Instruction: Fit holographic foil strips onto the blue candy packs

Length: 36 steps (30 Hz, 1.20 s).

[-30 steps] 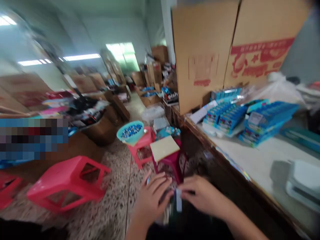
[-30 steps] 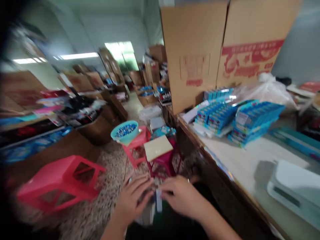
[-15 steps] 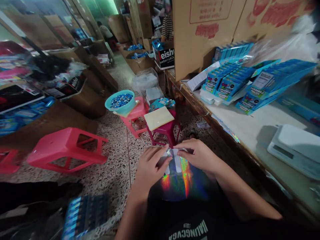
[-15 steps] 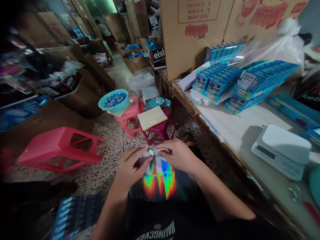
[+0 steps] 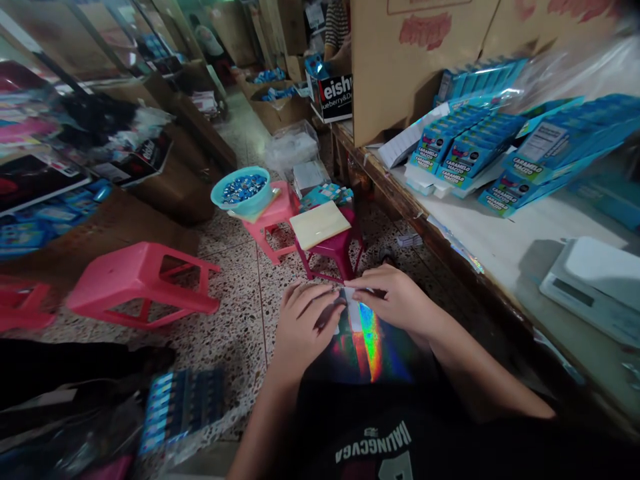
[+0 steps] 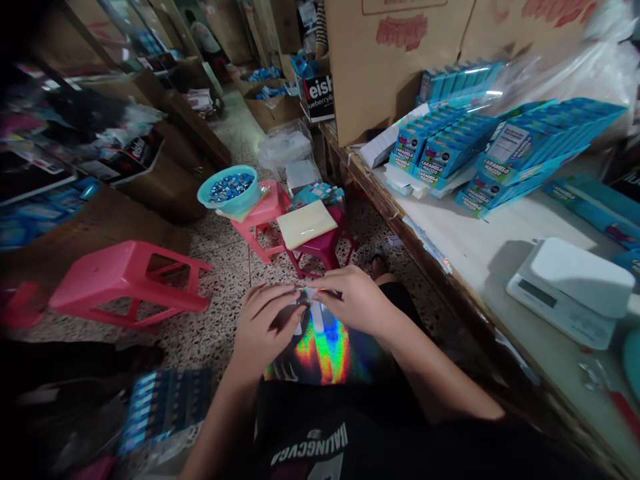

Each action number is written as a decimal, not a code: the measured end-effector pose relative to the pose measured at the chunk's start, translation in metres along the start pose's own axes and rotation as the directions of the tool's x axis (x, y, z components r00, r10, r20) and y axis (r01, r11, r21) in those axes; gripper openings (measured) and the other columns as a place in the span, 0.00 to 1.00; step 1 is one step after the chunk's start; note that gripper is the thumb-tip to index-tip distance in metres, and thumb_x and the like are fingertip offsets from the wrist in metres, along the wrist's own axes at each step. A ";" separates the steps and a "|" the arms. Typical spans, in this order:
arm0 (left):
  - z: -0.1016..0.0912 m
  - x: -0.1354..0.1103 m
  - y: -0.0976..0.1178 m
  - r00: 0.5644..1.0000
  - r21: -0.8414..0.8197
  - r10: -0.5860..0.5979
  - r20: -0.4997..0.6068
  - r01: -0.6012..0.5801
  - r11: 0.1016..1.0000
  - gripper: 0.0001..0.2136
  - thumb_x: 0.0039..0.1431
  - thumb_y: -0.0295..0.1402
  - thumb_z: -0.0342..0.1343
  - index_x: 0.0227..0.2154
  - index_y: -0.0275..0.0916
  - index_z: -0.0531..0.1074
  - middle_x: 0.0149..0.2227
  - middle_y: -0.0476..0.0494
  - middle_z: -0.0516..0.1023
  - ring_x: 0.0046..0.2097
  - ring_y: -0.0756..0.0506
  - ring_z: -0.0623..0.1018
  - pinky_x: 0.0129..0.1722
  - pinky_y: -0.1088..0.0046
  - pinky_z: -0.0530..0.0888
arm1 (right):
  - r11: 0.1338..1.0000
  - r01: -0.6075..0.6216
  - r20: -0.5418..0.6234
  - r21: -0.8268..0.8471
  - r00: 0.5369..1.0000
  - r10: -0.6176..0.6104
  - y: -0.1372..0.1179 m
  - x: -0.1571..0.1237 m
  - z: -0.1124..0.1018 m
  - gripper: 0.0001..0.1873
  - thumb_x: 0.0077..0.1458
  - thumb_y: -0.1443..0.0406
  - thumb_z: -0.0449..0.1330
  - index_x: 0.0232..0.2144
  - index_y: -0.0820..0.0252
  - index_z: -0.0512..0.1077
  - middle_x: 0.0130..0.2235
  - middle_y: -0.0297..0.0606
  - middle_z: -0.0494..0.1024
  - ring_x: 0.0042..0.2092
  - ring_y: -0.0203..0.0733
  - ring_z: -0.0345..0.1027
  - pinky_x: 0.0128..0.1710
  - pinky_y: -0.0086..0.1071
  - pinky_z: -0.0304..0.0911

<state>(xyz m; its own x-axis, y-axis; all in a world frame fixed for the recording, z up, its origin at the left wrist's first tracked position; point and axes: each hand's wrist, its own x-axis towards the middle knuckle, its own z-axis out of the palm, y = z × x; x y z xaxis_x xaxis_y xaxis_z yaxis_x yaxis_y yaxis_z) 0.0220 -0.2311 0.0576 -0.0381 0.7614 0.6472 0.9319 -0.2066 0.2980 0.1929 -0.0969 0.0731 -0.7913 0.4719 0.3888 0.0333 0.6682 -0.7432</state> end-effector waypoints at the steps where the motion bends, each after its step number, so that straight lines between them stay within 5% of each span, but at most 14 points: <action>1: 0.000 -0.001 0.000 1.000 0.008 -0.013 0.001 0.013 1.000 0.14 0.59 0.29 0.62 0.48 0.41 0.72 0.45 0.44 0.81 0.46 0.44 0.79 0.58 0.55 0.68 | 1.000 0.013 0.009 -0.010 1.000 -0.013 -0.001 0.000 0.000 0.11 0.63 0.68 0.60 0.45 0.57 0.80 0.35 0.37 0.82 0.36 0.38 0.73 0.39 0.32 0.61; 4: 0.000 -0.003 0.000 1.000 0.056 -0.018 0.021 0.017 0.998 0.18 0.60 0.30 0.60 0.53 0.40 0.69 0.45 0.43 0.80 0.46 0.43 0.78 0.58 0.55 0.68 | 0.998 0.045 0.034 -0.053 0.998 -0.043 -0.006 0.001 -0.001 0.11 0.65 0.67 0.58 0.46 0.56 0.79 0.35 0.35 0.81 0.36 0.37 0.72 0.39 0.33 0.59; 20: 0.001 -0.003 0.005 0.995 0.045 0.100 -0.023 -0.099 0.994 0.14 0.54 0.27 0.66 0.43 0.41 0.74 0.48 0.41 0.80 0.54 0.40 0.77 0.56 0.51 0.73 | 0.997 0.032 0.021 -0.065 0.999 -0.030 -0.003 -0.002 -0.005 0.12 0.65 0.68 0.58 0.47 0.56 0.78 0.37 0.34 0.81 0.38 0.37 0.74 0.41 0.35 0.60; 24: 0.003 -0.006 0.010 0.994 -0.114 0.096 -0.045 -0.101 0.988 0.12 0.53 0.22 0.65 0.37 0.40 0.72 0.41 0.46 0.83 0.52 0.42 0.79 0.60 0.49 0.71 | 0.999 0.015 -0.016 -0.036 1.000 -0.015 0.000 -0.002 -0.007 0.11 0.63 0.68 0.60 0.46 0.56 0.79 0.36 0.34 0.82 0.37 0.37 0.74 0.40 0.33 0.63; 28: 0.003 -0.011 0.017 0.977 -0.371 -0.102 -0.186 0.026 0.928 0.11 0.54 0.18 0.63 0.34 0.39 0.71 0.36 0.48 0.82 0.45 0.45 0.82 0.58 0.50 0.73 | 0.989 -0.139 -0.098 0.057 0.985 0.144 0.004 -0.003 -0.008 0.11 0.60 0.68 0.61 0.44 0.59 0.80 0.39 0.38 0.83 0.37 0.38 0.74 0.38 0.31 0.66; 31: 0.005 -0.012 0.018 0.879 -0.628 -0.408 -0.244 0.177 0.758 0.07 0.58 0.21 0.61 0.34 0.38 0.70 0.35 0.50 0.81 0.38 0.48 0.83 0.50 0.58 0.79 | 0.956 -0.280 -0.213 0.085 0.932 0.292 0.007 -0.003 -0.008 0.12 0.58 0.66 0.62 0.44 0.60 0.80 0.35 0.38 0.82 0.30 0.37 0.71 0.30 0.29 0.64; 36: 0.008 -0.008 0.011 0.568 -0.875 -0.807 -0.163 0.295 0.384 0.07 0.55 0.30 0.66 0.32 0.39 0.72 0.32 0.50 0.79 0.38 0.49 0.82 0.45 0.68 0.79 | 0.933 -0.358 -0.370 0.032 0.863 0.344 0.000 -0.006 -0.029 0.12 0.56 0.63 0.63 0.42 0.61 0.81 0.29 0.37 0.80 0.26 0.35 0.67 0.25 0.28 0.60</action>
<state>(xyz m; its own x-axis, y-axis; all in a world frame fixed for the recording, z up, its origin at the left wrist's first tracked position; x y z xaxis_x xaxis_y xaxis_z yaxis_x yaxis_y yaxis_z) 0.0355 -0.2349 0.0499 -0.8325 0.4987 0.2415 0.0314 -0.3927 0.9191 0.2153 -0.0826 0.0865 -0.4458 0.8497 0.2815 0.2947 0.4362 -0.8502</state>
